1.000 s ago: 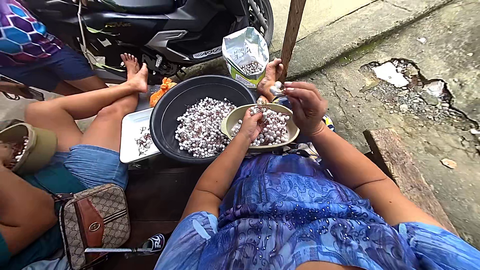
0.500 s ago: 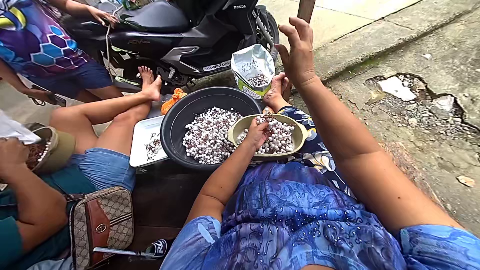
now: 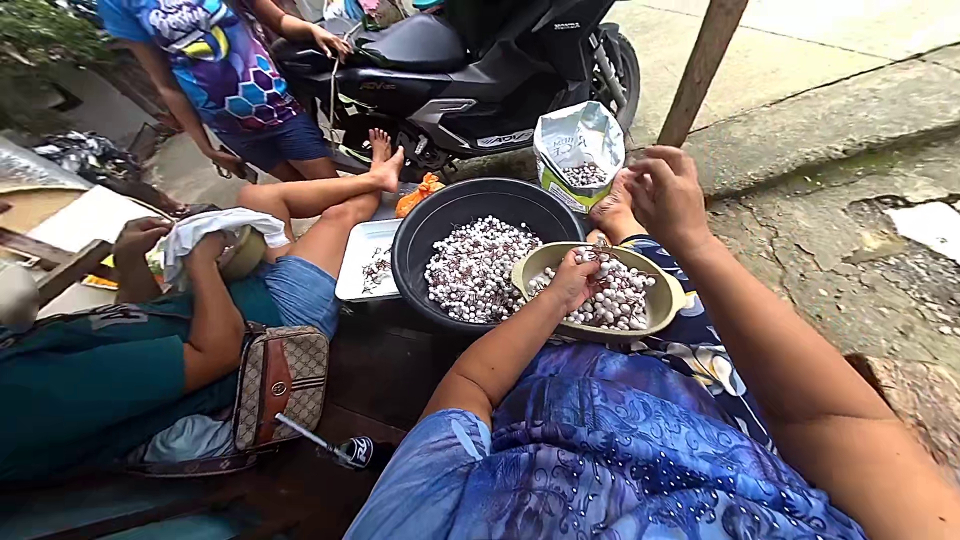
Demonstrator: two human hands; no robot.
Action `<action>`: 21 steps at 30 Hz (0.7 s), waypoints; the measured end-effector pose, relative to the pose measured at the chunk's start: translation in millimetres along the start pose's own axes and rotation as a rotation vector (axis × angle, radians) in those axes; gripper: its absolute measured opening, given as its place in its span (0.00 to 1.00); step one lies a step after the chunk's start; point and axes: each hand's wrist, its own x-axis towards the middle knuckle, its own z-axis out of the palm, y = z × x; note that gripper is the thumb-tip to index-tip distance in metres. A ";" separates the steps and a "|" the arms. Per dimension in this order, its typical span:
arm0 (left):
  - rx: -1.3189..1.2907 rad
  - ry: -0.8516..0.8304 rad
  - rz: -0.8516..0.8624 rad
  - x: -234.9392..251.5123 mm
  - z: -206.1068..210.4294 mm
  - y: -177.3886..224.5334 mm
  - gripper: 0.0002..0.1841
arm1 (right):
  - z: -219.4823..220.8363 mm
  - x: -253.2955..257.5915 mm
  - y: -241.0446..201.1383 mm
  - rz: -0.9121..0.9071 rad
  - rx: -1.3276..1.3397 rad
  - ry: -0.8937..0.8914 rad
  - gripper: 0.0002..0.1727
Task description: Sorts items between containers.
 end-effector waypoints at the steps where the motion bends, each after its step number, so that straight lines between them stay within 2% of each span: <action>1: -0.007 -0.003 -0.001 2.1 -0.7 0.9 0.26 | 6.9 -13.2 3.3 0.016 0.035 -0.058 0.17; 7: 0.117 -0.070 0.010 -0.7 -0.9 3.5 0.27 | 35.2 -79.1 15.6 0.151 0.185 -0.430 0.27; 13: 0.343 -0.175 0.059 -11.5 3.1 10.4 0.27 | 33.2 -108.4 12.1 0.185 0.285 -0.333 0.19; 21: 0.344 -0.234 0.026 -19.3 -6.2 16.6 0.22 | 22.0 -114.4 3.6 0.336 0.503 -0.299 0.18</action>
